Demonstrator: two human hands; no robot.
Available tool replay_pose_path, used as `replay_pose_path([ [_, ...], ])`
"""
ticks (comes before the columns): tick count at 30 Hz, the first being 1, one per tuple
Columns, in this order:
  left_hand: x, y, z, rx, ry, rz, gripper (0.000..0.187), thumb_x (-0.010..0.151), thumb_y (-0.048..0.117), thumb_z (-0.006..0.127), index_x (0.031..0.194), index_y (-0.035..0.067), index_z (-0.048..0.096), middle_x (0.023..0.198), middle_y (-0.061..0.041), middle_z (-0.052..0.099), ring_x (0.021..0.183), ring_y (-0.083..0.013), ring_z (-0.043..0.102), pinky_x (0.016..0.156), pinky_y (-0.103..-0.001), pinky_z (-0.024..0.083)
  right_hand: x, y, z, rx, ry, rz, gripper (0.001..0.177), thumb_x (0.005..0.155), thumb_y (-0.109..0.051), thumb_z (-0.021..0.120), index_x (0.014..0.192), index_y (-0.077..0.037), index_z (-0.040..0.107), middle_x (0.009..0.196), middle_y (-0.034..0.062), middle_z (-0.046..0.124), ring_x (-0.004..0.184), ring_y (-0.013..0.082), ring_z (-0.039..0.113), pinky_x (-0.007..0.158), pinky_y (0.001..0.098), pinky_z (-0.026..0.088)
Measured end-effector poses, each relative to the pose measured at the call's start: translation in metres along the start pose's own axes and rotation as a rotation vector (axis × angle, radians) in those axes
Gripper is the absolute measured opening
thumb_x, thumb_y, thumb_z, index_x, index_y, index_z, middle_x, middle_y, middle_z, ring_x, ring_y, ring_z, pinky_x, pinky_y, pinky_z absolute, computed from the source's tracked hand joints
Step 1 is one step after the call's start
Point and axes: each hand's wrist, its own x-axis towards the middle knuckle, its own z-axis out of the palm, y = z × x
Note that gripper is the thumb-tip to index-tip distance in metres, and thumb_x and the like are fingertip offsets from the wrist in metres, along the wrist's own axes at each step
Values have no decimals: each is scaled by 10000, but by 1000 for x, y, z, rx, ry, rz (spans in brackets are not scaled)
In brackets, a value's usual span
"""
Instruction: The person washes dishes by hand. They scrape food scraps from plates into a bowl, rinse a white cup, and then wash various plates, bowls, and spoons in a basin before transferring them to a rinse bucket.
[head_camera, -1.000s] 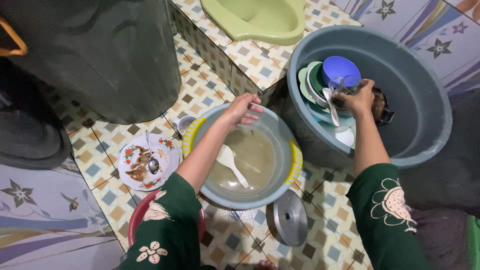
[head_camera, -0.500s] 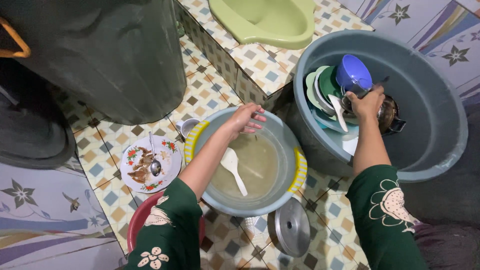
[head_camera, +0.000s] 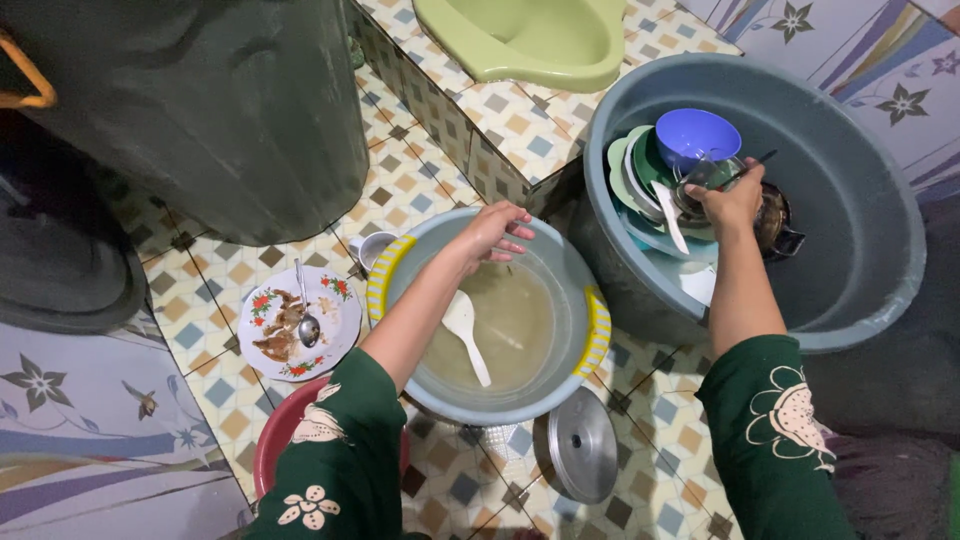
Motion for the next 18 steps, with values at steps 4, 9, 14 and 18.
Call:
replay_pose_path([
  [4,8,-7,-2,37,35,8,306,945,399,513,1134,178,609,1030,-2,732,764,-134,678,644,-320,516,23,13,7,78,65,175,1091,677,-84,887,1545,-73,227,1484,227,435,1347,360,487,1104,409,432],
  [9,13,-20,-11,81,83,2,308,908,394,557,1136,192,606,998,14,706,710,-114,620,598,-305,473,42,27,6,502,360,506,898,738,-15,711,1519,-93,273,1506,215,370,1382,356,440,1133,408,401],
  [14,29,-41,-26,124,112,0,305,918,395,545,1128,179,590,982,-5,687,730,-137,598,616,-337,448,-11,-24,-12,374,670,-58,767,835,42,623,1525,-86,312,1542,221,331,1446,375,367,1187,443,336],
  [18,64,-82,-41,362,235,88,375,895,402,595,1079,79,646,1010,-125,755,835,-273,712,753,-452,584,-117,-97,9,452,433,-722,569,982,107,603,1488,-96,438,1437,177,497,1383,310,531,1251,402,409],
])
